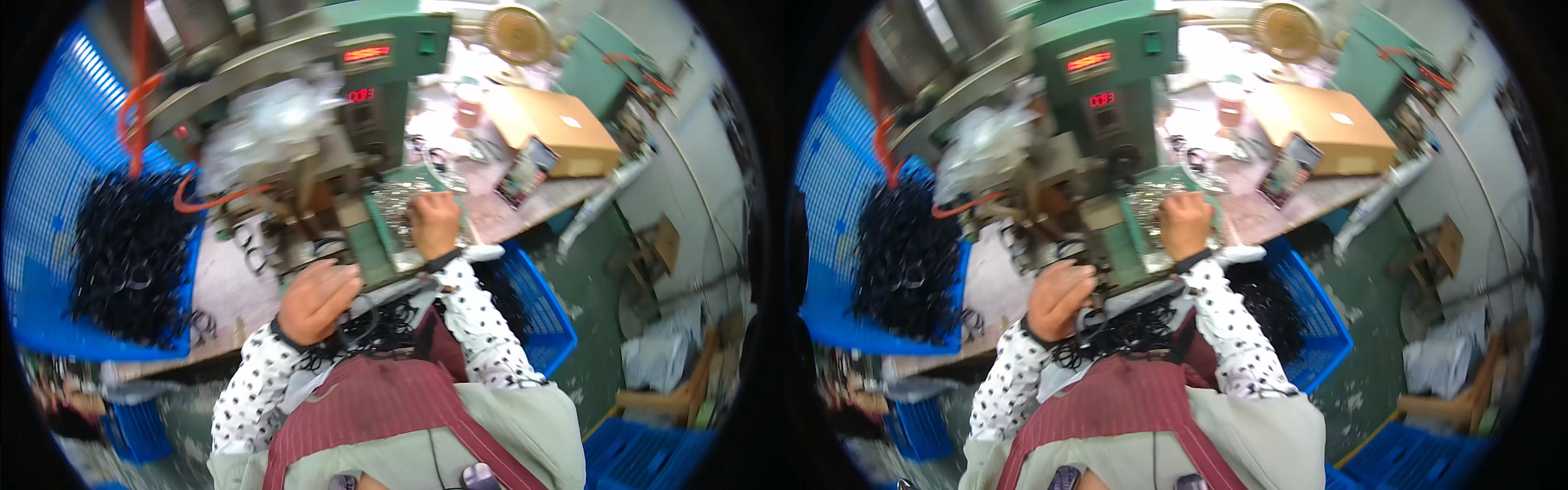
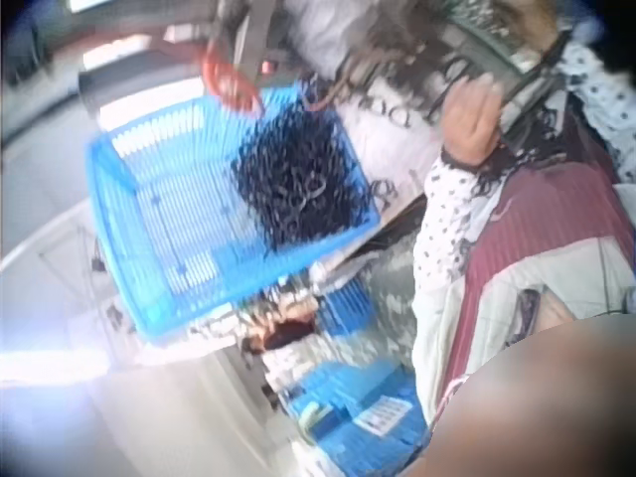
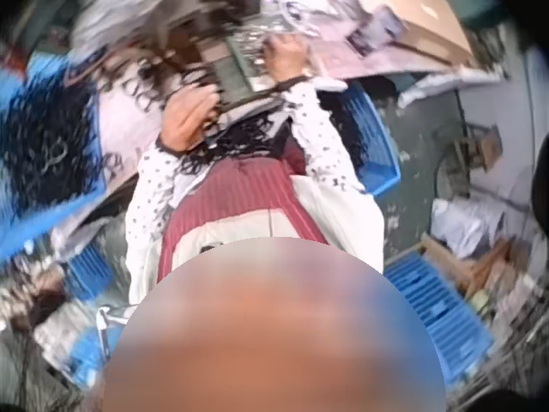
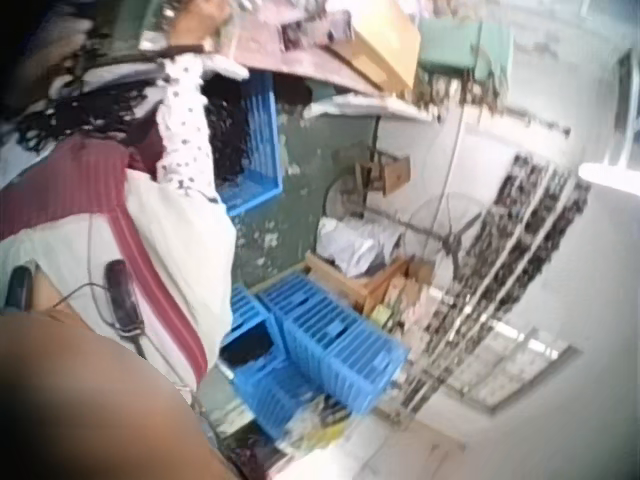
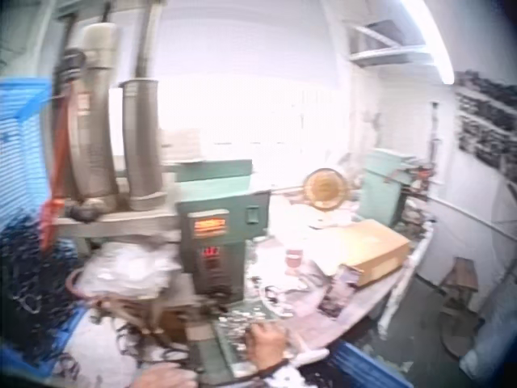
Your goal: The person repeatedly picks up black eyeglass frames from a blue basket, places them into a press machine, and adds small metal components from a tray. The person operates the press to attach the components, then removes the assembled frames and places them on the table. This cycle continues throughout the clip.
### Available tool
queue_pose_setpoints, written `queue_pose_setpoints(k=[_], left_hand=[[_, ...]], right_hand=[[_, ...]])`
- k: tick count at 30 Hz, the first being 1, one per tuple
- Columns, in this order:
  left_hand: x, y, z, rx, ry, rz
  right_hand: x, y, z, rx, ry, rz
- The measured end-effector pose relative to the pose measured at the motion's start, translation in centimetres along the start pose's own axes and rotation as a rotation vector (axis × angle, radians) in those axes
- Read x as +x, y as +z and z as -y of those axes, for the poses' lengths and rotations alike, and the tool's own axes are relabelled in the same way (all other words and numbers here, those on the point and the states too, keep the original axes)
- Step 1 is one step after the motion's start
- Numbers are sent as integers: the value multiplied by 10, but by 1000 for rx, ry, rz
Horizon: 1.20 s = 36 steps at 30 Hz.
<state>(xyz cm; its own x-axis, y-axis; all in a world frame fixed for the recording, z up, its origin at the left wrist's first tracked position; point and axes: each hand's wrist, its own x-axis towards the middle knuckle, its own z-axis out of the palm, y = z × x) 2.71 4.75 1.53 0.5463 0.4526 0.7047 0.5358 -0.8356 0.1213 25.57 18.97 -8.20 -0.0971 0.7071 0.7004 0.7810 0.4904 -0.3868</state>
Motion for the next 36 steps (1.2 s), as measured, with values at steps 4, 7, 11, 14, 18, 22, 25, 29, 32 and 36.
queue_pose_setpoints(k=[4,7,11,14,18,22,25,29,32,36], left_hand=[[-9,-7,1,211,48,-13],[-67,-18,40,327,-156,-228],[-142,-20,97,601,-784,106],[-167,-5,94,715,-897,311],[-172,0,105,820,-819,404],[-139,-14,89,691,-860,231],[-161,-31,114,477,-867,-195],[-195,-32,152,-185,-1147,-871],[-196,-2,155,166,-1109,-635],[-165,31,118,507,-1148,-297]], right_hand=[[1,-13,4,89,10,-104],[-2,-18,0,129,87,-123],[-1,-17,3,185,193,-115],[-2,-16,1,231,201,-146],[-5,-14,-2,175,182,-137],[-5,-11,-9,151,193,-97],[2,-16,-1,205,198,-80],[19,-24,38,575,369,-1],[31,-37,65,884,466,255],[43,-71,110,948,424,341]])
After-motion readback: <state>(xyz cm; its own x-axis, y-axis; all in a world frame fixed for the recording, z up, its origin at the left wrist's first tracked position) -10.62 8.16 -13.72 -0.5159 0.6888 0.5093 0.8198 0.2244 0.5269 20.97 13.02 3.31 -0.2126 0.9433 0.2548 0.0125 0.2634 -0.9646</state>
